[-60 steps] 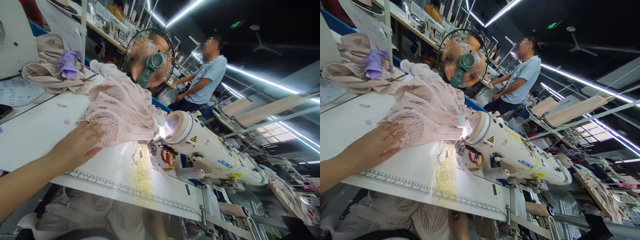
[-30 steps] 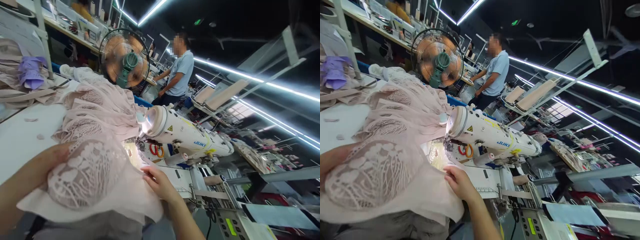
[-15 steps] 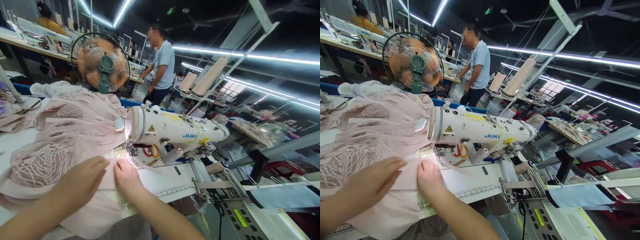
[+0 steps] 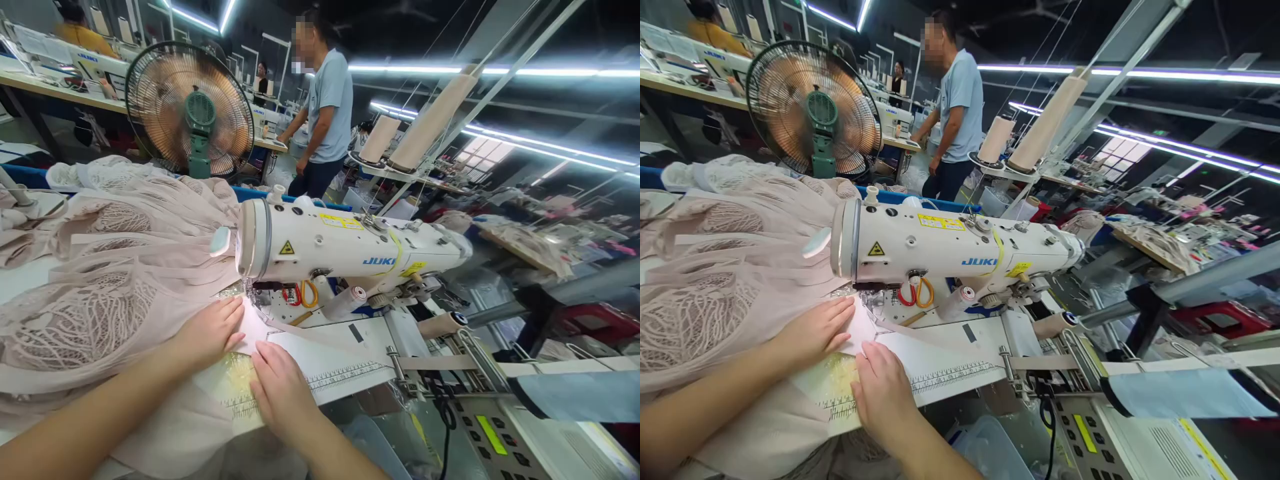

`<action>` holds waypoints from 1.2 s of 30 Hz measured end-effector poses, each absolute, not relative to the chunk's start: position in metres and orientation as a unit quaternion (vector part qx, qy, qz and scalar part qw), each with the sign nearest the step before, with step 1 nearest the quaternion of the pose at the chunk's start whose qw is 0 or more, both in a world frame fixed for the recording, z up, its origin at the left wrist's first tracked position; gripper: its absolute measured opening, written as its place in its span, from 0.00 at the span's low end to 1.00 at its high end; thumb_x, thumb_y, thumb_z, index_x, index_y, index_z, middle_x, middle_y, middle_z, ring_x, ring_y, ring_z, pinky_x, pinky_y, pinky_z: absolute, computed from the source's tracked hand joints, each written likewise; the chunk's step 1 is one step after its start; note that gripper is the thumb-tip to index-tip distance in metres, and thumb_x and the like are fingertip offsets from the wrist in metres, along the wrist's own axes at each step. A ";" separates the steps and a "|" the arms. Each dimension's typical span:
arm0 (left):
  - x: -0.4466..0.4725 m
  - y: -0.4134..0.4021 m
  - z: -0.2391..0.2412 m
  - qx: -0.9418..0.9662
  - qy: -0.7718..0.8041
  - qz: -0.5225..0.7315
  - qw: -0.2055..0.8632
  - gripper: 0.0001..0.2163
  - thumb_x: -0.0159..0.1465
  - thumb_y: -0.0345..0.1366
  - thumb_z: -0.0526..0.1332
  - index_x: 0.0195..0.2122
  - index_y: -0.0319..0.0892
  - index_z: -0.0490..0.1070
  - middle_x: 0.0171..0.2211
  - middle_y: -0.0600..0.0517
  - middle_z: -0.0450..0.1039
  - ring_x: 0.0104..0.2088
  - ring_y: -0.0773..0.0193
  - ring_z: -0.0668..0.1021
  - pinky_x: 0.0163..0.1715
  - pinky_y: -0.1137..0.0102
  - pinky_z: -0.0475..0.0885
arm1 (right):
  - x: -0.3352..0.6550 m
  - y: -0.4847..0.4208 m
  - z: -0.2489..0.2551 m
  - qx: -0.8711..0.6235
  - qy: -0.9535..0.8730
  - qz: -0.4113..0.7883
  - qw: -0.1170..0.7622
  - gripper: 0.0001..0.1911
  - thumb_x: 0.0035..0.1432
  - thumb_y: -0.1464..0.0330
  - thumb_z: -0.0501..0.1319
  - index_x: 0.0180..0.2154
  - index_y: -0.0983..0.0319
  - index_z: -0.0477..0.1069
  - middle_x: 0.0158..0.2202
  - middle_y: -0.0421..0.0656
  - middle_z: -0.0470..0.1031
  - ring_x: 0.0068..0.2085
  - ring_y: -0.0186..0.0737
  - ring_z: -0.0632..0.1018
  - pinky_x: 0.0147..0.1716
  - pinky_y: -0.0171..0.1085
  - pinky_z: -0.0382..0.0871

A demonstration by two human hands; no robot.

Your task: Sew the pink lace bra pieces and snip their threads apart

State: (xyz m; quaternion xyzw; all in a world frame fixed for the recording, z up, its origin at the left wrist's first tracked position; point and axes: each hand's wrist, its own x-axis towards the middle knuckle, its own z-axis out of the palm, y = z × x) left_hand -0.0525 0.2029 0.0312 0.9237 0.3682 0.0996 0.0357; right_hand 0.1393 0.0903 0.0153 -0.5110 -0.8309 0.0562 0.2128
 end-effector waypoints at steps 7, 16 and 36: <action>-0.047 0.214 0.032 0.931 0.353 0.097 0.014 0.22 0.67 0.42 0.51 0.55 0.30 0.67 0.57 0.34 0.67 0.57 0.44 0.70 0.54 0.53 0.68 | 0.139 0.090 0.014 -0.513 -0.829 0.070 0.212 0.21 0.61 0.67 0.54 0.55 0.66 0.65 0.59 0.51 0.65 0.59 0.49 0.65 0.59 0.47 0.63; -0.054 0.234 0.033 0.942 0.320 0.095 -0.022 0.21 0.66 0.42 0.51 0.54 0.34 0.69 0.57 0.36 0.68 0.55 0.47 0.72 0.52 0.57 0.71 | 0.125 0.101 0.014 -0.527 -0.819 0.054 0.222 0.22 0.60 0.65 0.56 0.54 0.69 0.66 0.58 0.55 0.65 0.59 0.51 0.65 0.58 0.48 0.63; -0.073 0.205 0.053 0.967 0.242 0.084 -0.006 0.18 0.65 0.30 0.50 0.54 0.41 0.70 0.57 0.47 0.69 0.44 0.55 0.76 0.45 0.60 0.73 | 0.105 0.124 0.021 -0.533 -0.797 0.043 0.281 0.25 0.60 0.63 0.59 0.53 0.73 0.66 0.57 0.57 0.67 0.59 0.52 0.66 0.60 0.48 0.58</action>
